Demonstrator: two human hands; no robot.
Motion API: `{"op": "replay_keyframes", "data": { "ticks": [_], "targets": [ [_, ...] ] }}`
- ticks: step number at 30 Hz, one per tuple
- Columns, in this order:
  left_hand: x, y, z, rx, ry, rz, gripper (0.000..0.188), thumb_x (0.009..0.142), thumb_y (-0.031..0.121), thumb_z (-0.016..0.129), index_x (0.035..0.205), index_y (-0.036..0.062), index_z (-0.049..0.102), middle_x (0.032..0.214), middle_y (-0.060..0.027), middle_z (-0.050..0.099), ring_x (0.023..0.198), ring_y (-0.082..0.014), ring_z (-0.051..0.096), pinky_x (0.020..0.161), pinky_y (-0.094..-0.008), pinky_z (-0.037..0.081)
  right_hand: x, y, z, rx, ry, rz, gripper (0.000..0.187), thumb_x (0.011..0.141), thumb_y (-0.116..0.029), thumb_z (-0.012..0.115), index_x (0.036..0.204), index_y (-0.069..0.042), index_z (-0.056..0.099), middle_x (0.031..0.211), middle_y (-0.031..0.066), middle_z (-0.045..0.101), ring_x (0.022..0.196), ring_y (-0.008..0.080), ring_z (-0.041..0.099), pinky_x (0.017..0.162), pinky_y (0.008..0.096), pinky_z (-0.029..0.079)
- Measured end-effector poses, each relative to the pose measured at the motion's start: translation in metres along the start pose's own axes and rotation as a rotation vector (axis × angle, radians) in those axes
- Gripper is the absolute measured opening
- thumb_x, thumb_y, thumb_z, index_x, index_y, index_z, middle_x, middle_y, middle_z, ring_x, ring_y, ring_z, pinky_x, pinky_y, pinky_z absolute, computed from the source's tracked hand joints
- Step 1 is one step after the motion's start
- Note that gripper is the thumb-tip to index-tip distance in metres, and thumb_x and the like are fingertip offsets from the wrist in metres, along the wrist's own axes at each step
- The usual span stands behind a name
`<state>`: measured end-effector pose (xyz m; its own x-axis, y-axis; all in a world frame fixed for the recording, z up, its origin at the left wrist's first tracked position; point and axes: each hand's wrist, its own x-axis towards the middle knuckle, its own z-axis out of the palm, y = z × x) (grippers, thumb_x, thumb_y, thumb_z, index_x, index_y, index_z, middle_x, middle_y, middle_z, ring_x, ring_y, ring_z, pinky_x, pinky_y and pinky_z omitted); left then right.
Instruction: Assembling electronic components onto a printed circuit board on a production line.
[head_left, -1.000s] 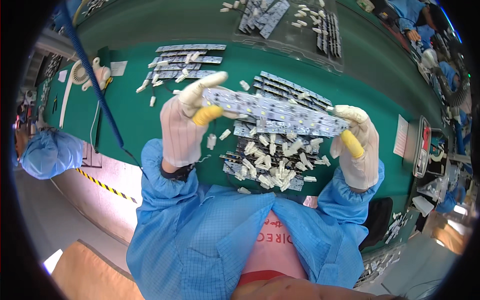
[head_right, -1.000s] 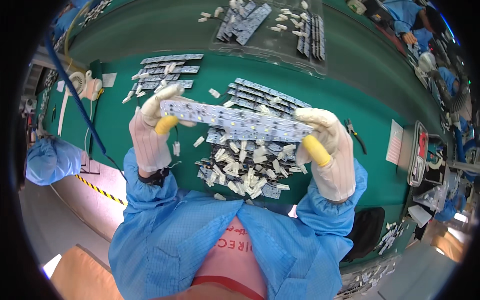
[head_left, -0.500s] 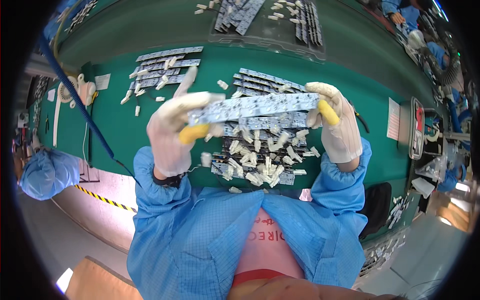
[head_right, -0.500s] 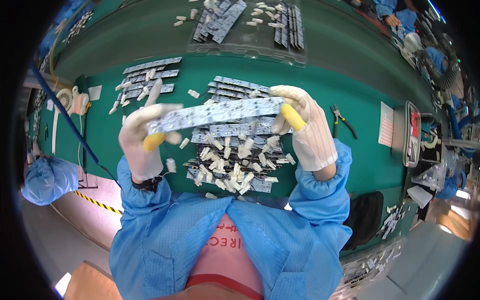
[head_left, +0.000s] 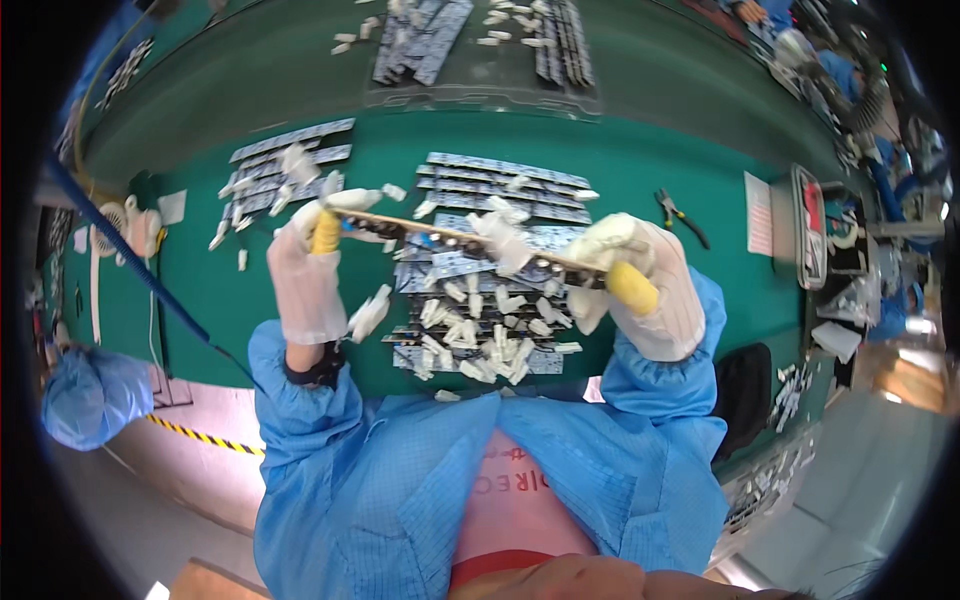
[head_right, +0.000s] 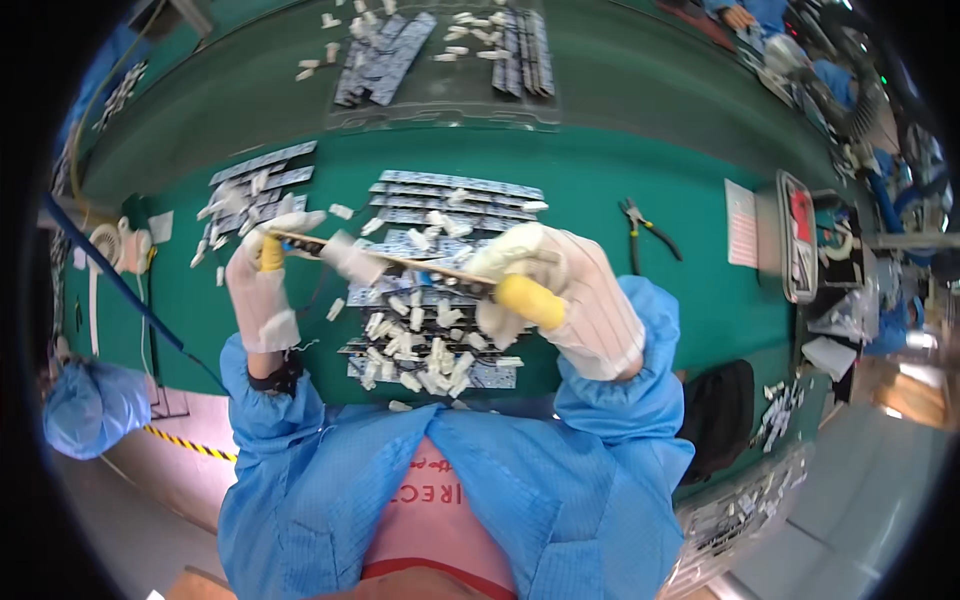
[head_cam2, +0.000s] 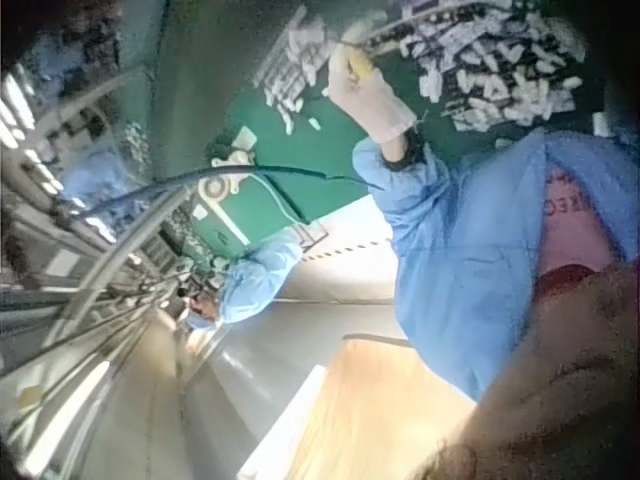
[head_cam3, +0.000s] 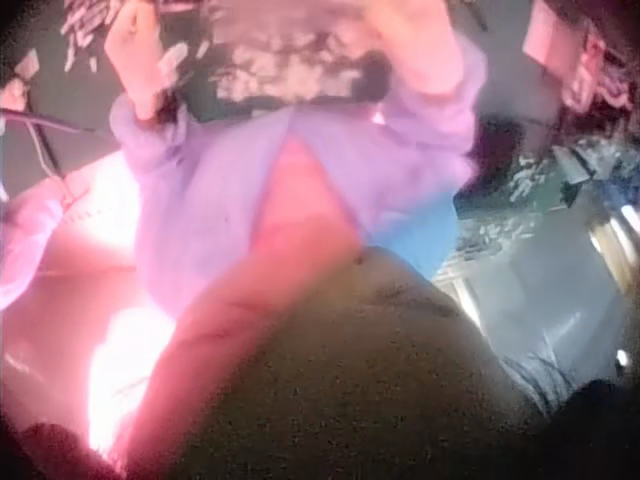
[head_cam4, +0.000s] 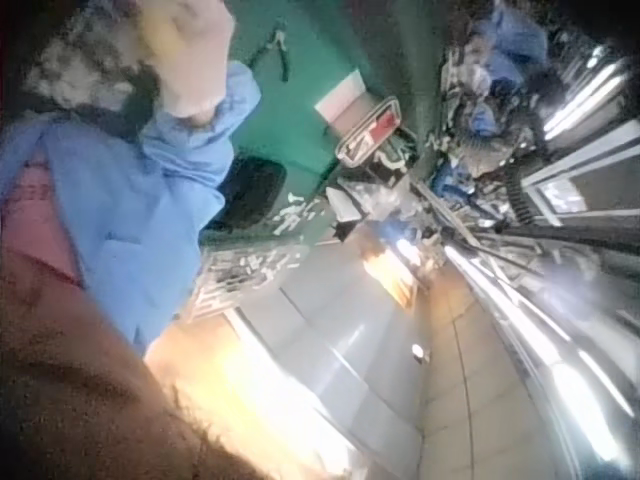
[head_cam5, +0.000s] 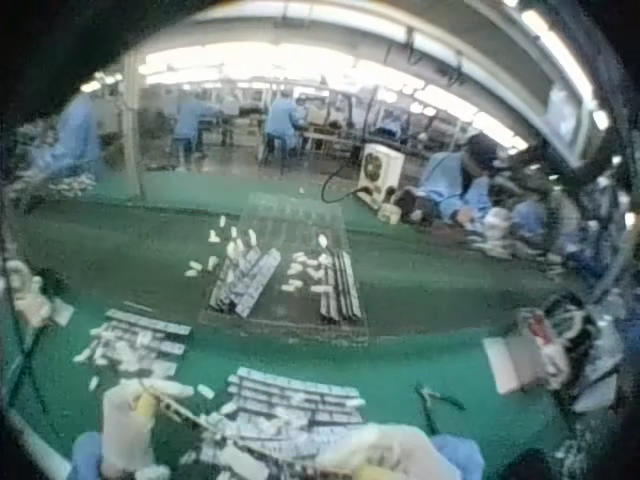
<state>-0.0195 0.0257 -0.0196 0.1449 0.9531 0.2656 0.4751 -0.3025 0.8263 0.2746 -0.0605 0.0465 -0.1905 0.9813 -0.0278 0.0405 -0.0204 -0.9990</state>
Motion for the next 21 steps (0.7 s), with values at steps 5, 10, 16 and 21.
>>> {"op": "replay_keyframes", "data": {
  "ticks": [5,10,16,21],
  "targets": [
    [-0.001,0.011,0.004,-0.052,0.085,-0.081,0.038,0.098,0.027,0.041,0.113,-0.0005,0.062,0.086,-0.0074,0.07,0.08,-0.0128,0.063,0.073,-0.0246,0.046,0.011,0.006,-0.012,0.084,0.003,0.065,0.048,0.093,-0.043,0.051,0.097,0.005,0.055,0.071,0.0093,0.065,0.052,0.013,0.061,0.045,0.0213,0.045],
    [-0.004,0.013,0.001,-0.34,-0.024,-0.087,0.055,0.099,0.043,0.035,0.118,-0.0029,0.058,0.068,-0.0074,0.068,0.068,-0.0127,0.065,0.073,-0.0247,0.046,0.013,0.033,-0.012,0.352,0.034,0.003,0.057,0.09,-0.05,0.053,0.098,0.006,0.051,0.059,0.0086,0.058,0.041,0.0137,0.051,0.045,0.0232,0.047],
    [-0.004,0.014,0.006,-0.489,-0.018,-0.12,0.042,0.099,0.033,0.043,0.119,-0.0019,0.055,0.079,-0.0081,0.066,0.072,-0.0113,0.063,0.071,-0.0233,0.046,0.017,0.022,-0.005,0.276,0.172,0.089,0.059,0.083,-0.044,0.065,0.112,0.005,0.049,0.083,0.0073,0.062,0.049,0.0092,0.052,0.05,0.0199,0.045],
    [0.01,-0.009,0.003,-0.581,-0.119,-0.16,0.033,0.098,0.025,0.046,0.122,0.0037,0.05,0.088,-0.0066,0.064,0.066,-0.0058,0.054,0.067,-0.0183,0.042,0.019,0.009,0.002,0.139,0.127,0.05,0.061,0.077,-0.03,0.07,0.124,0.001,0.044,0.096,0.0084,0.057,0.062,0.0079,0.052,0.053,0.0189,0.04]
  ]
}}
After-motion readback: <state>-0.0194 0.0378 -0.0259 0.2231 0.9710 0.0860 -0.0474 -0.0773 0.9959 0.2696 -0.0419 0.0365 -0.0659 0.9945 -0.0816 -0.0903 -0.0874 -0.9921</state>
